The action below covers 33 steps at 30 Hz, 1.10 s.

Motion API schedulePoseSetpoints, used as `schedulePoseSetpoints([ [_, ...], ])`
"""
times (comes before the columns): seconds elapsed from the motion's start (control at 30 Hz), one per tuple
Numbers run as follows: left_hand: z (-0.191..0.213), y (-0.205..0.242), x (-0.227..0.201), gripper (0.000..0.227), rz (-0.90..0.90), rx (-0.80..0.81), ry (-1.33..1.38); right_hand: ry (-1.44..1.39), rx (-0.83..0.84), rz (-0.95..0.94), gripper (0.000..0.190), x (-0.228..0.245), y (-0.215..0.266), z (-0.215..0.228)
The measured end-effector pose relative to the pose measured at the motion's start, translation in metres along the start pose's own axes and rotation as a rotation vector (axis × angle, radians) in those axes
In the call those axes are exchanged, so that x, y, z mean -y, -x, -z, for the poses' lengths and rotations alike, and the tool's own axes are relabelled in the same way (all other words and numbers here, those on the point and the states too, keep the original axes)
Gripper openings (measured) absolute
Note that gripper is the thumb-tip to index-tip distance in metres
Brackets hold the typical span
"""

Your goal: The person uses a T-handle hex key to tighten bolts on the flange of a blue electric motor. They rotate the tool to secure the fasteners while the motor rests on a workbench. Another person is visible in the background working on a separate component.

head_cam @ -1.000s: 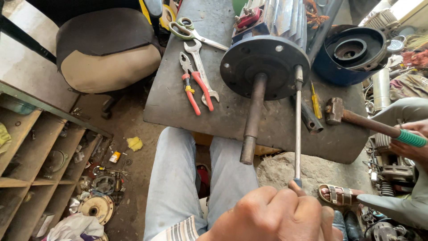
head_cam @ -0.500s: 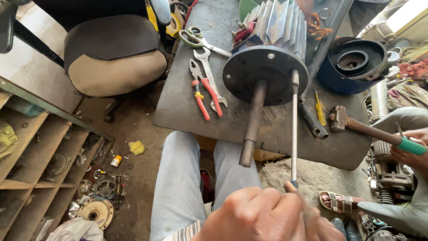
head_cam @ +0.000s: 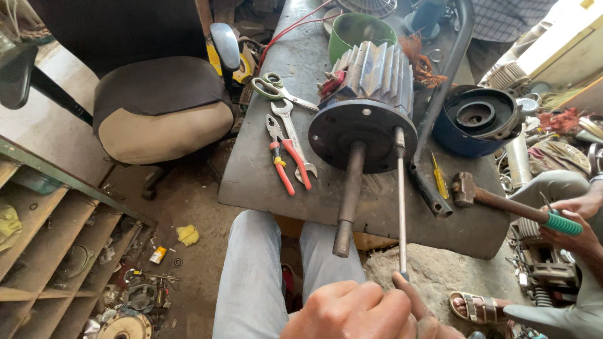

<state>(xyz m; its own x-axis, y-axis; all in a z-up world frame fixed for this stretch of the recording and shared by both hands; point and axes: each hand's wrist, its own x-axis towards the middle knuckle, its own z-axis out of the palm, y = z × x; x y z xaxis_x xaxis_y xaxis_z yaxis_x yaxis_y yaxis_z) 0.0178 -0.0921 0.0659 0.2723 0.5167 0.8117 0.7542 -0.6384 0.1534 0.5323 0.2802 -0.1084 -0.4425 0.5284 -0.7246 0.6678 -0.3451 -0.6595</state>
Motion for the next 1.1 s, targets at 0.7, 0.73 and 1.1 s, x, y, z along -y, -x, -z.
schedulePoseSetpoints([
  [0.7, -0.05, -0.038, -0.024, 0.02, -0.12, 0.261, -0.057, 0.706, -0.432, 0.275, 0.047, 0.075, 0.071, -0.297],
  [0.73, -0.053, -0.037, -0.026, 0.021, -0.121, 0.263, -0.058, 0.725, -0.442, 0.275, 0.047, 0.075, 0.073, -0.306],
  [1.1, -0.05, -0.033, -0.031, 0.029, -0.117, 0.269, -0.055, 0.847, -0.527, 0.279, 0.049, 0.086, 0.103, -0.361],
])
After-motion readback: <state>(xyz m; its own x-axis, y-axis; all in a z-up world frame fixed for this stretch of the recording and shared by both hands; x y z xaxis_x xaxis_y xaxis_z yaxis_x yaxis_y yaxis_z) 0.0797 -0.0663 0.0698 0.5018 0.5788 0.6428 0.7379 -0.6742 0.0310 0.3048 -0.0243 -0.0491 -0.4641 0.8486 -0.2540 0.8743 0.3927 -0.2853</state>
